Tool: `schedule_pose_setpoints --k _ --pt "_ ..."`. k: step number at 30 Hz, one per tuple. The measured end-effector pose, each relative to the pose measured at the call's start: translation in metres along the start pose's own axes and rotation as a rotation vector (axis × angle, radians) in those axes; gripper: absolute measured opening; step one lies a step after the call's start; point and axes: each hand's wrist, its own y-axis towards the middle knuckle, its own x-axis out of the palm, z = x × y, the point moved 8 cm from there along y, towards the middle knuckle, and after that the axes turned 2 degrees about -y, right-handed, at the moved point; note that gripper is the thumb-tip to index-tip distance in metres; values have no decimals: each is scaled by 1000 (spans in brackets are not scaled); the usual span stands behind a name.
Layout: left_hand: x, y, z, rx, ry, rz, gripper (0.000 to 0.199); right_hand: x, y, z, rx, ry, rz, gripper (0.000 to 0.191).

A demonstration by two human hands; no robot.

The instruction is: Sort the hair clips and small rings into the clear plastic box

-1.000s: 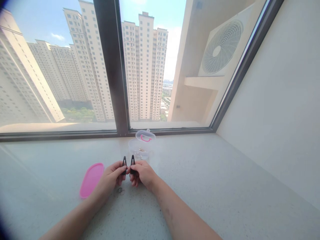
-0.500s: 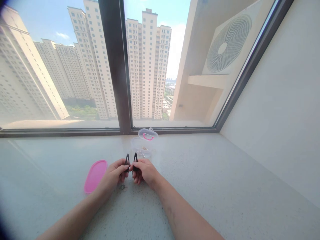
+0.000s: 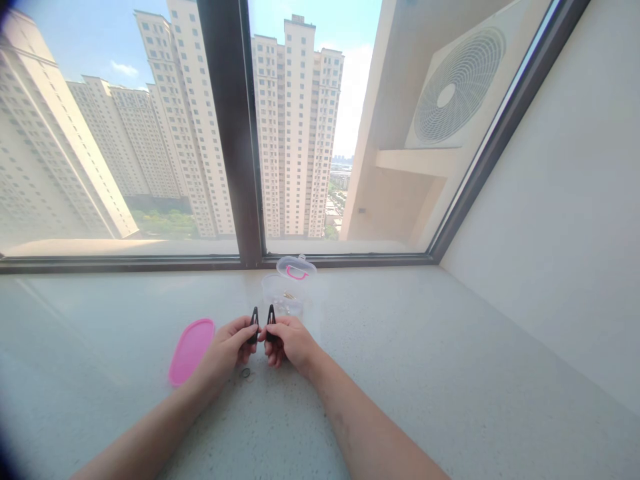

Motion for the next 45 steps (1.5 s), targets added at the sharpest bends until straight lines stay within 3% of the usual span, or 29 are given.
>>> schedule_pose_setpoints --k 6,16,31,45 --pt "0 0 1 -6 -21 2 20 -1 0 0 -9 12 -2 30" --pt "0 -2 3 1 -52 7 14 1 -2 -2 -16 -35 12 24" --pt "3 0 0 11 -55 -15 21 2 -5 -6 -51 -87 -3 30" --pt "0 -3 3 0 -17 -11 18 6 -4 -9 -73 -83 -13 22"
